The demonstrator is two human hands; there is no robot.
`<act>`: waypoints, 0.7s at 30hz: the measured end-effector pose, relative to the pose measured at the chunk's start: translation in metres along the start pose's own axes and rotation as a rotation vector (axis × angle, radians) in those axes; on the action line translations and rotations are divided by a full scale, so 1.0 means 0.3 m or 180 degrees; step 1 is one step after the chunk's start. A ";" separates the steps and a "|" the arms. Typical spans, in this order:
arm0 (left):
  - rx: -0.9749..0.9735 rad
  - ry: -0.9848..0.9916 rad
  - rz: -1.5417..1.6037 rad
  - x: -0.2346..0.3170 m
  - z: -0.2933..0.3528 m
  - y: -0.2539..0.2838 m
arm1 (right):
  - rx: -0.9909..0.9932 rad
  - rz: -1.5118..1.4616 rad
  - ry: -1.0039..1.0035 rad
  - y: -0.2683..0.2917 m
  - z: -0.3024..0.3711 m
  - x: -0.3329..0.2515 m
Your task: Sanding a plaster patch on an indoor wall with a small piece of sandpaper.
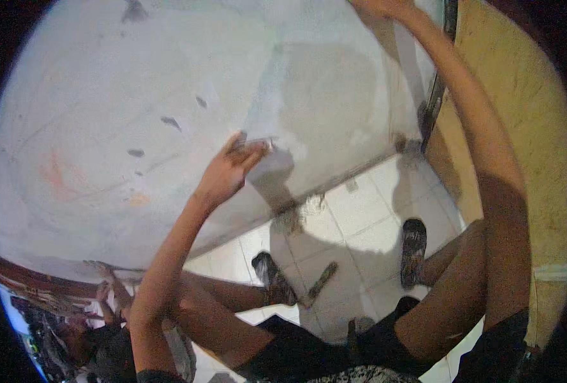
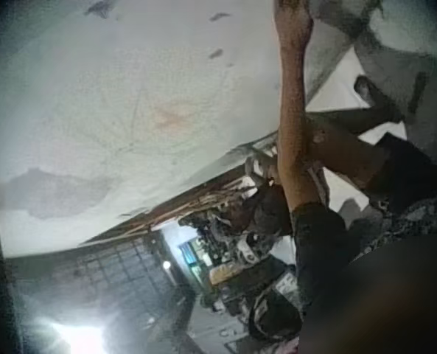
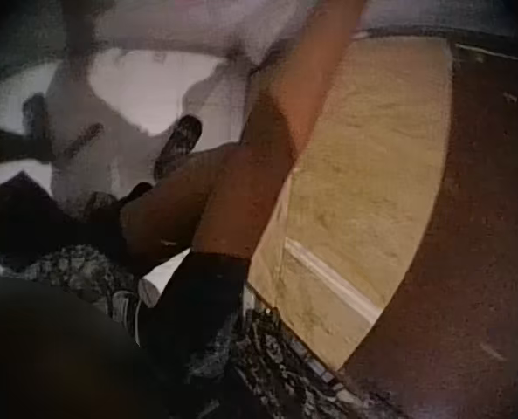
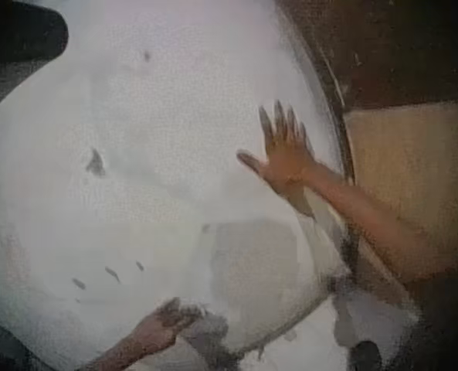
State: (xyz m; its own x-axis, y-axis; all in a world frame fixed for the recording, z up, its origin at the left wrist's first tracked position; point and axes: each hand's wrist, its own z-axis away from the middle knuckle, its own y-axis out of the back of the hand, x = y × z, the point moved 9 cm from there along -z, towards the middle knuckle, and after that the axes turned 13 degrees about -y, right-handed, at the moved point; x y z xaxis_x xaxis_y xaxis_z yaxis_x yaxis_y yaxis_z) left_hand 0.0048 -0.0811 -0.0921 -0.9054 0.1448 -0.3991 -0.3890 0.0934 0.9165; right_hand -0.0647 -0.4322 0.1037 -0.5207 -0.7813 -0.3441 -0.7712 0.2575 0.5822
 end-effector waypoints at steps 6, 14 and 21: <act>0.0524 0.0714 -0.0054 -0.071 0.045 0.174 | -0.0171 0.0108 -0.0010 -0.040 0.042 0.015; 0.1036 0.0497 -0.0106 -0.073 0.040 0.214 | 0.0528 0.0241 0.0037 0.043 -0.049 0.033; 0.0378 0.0119 0.0206 0.026 0.042 0.039 | 0.0313 0.0236 0.0063 -0.032 0.039 0.043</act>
State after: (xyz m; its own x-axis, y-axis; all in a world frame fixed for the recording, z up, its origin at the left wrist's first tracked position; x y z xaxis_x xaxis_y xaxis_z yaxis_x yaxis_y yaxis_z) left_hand -0.0046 -0.0665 -0.0849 -0.9345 0.1178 -0.3358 -0.3087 0.2012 0.9296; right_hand -0.0683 -0.4382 0.0851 -0.5710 -0.7689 -0.2877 -0.7636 0.3688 0.5300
